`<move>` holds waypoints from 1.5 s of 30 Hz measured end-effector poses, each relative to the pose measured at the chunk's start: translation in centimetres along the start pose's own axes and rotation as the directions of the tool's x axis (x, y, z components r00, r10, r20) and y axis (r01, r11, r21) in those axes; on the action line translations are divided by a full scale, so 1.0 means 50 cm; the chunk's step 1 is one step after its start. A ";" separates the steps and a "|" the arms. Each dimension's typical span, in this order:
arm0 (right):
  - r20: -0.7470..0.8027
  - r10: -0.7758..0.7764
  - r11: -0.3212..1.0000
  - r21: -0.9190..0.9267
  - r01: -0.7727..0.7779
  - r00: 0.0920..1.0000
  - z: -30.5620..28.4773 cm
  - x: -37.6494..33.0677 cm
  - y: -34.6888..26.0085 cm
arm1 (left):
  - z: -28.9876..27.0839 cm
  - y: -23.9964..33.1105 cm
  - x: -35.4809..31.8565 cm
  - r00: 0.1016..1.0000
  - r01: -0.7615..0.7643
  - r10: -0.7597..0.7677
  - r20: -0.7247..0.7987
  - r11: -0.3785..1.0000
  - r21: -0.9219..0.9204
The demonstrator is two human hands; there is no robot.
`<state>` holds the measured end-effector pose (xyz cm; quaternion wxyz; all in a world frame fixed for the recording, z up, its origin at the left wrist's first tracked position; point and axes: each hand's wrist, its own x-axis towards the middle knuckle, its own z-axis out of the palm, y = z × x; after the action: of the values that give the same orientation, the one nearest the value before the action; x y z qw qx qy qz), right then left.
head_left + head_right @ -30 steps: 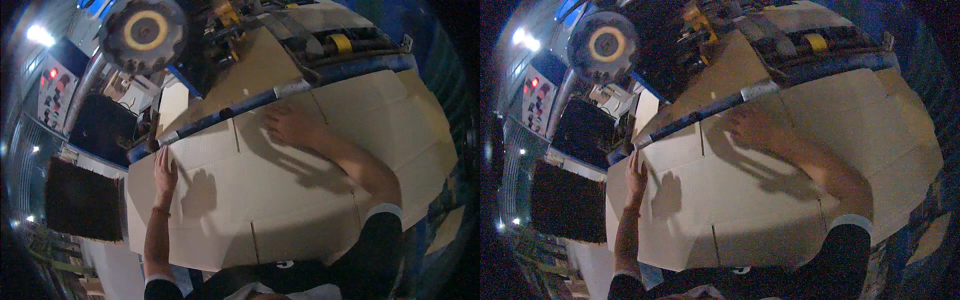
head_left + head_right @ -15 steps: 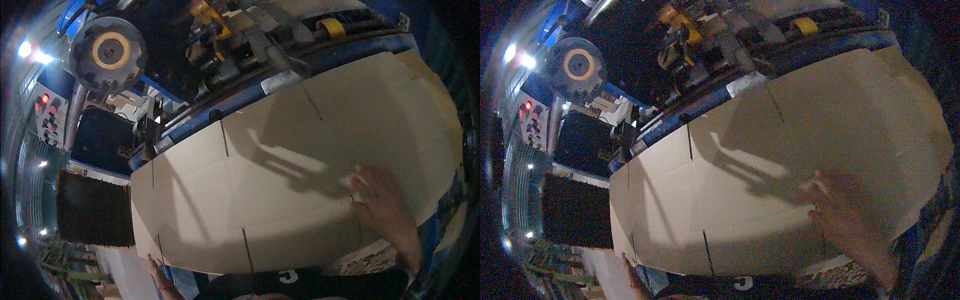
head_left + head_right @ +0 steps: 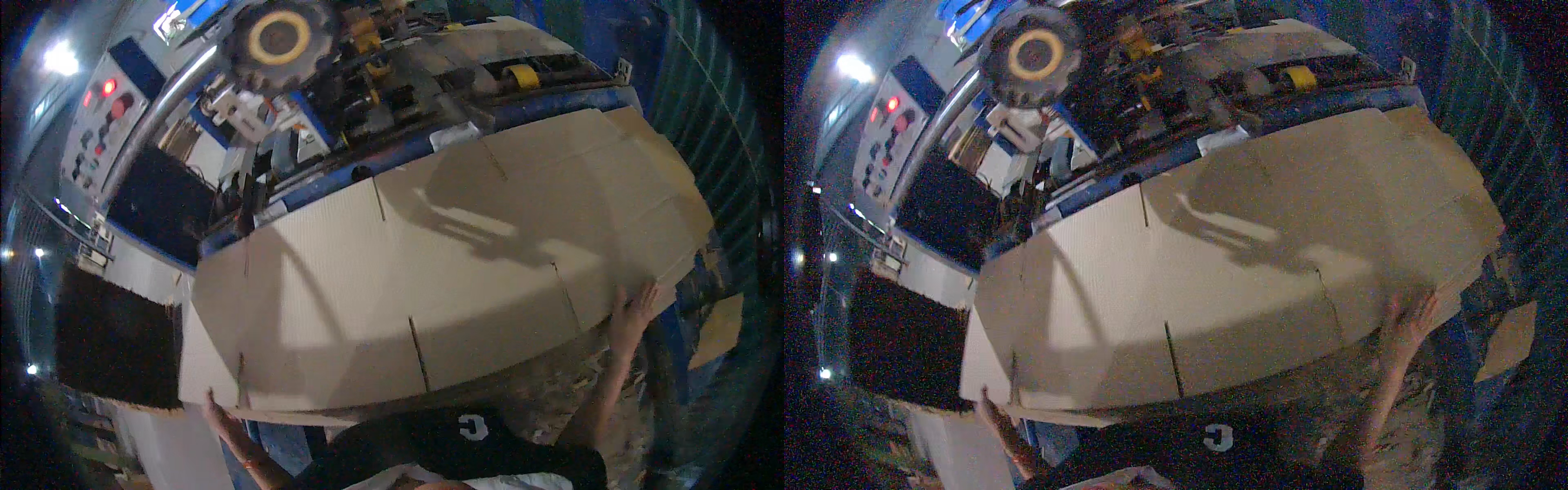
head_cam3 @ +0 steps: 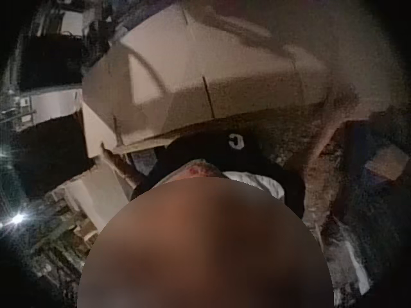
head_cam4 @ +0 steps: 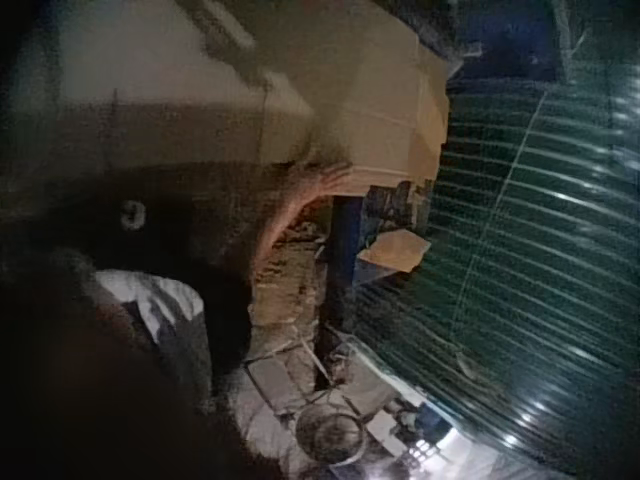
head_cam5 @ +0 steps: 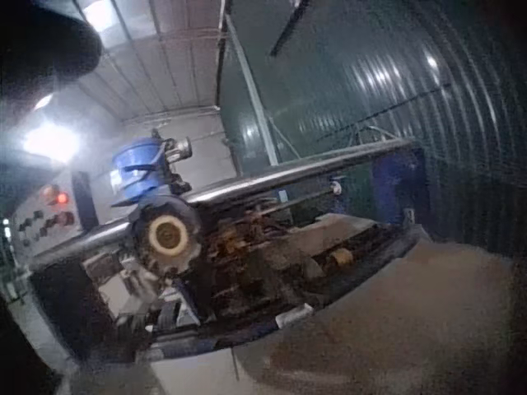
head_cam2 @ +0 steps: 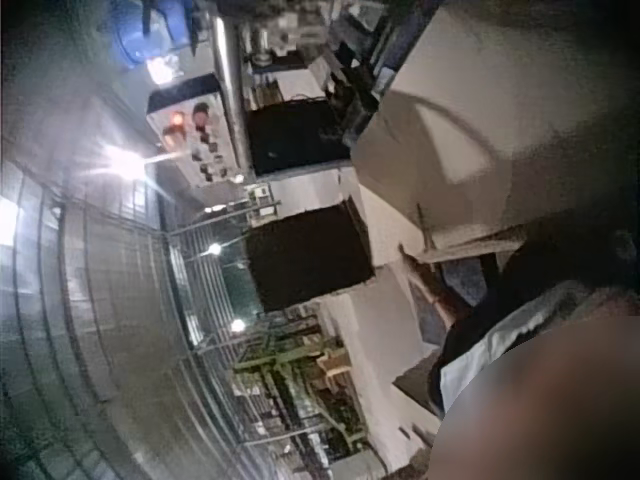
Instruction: The person repeatedly folds pre-scored cardboard sheets into box shapes on a workbench, aligning flaps and creasing folds. The person then stacks the finished boxes and moves a stack to another location.
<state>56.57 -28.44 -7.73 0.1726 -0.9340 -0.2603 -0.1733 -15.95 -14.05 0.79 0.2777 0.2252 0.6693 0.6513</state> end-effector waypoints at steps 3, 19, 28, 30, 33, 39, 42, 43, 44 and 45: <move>-0.093 0.133 0.977 0.181 -0.114 0.987 0.016 0.015 -0.024 | -0.031 0.077 0.005 0.965 -0.249 0.255 0.065 0.964 -0.089; 0.047 -0.732 0.595 0.530 0.604 0.680 -0.236 -0.170 -0.115 | -0.002 -0.058 -0.055 0.849 -0.364 0.401 0.343 0.916 -0.171; -0.037 -0.987 0.098 0.635 0.766 0.157 -0.163 -0.188 -0.216 | 0.159 -0.020 -0.211 -0.028 -1.000 0.133 0.991 0.000 -0.028; -0.069 -0.991 0.048 0.622 0.782 0.116 -0.163 -0.169 -0.243 | 0.176 -0.006 -0.207 0.001 -1.000 0.119 0.993 0.007 0.000; -0.043 -0.997 0.020 0.593 0.805 0.057 -0.143 -0.128 -0.285 | 0.197 -0.004 -0.177 -0.016 -1.000 0.157 0.987 0.024 -0.020; 0.062 -0.998 0.052 0.391 0.919 0.030 -0.082 -0.012 -0.380 | 0.263 -0.017 -0.106 0.025 -0.998 0.292 0.956 0.066 0.005; 0.037 -0.999 0.010 0.402 0.916 -0.006 -0.027 0.046 -0.448 | 0.355 -0.016 -0.057 -0.054 -0.998 0.401 0.914 0.017 -0.066; -0.019 -0.999 -0.037 0.379 0.924 -0.032 -0.003 0.067 -0.474 | 0.395 -0.021 -0.042 0.000 -1.000 0.391 0.920 0.028 -0.012; 0.032 -0.998 0.061 0.493 0.868 0.052 0.024 0.083 -0.506 | 0.440 -0.026 -0.025 0.036 -0.999 0.404 0.914 0.041 0.021; -0.021 -0.992 0.091 0.577 0.812 0.126 0.048 0.098 -0.541 | 0.482 -0.031 -0.009 0.085 -0.996 0.402 0.912 0.056 0.069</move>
<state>46.32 -3.59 -1.53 0.1818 -0.4945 -0.8499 0.0080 0.51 3.56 -0.65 -0.0307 0.8709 0.4425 0.2117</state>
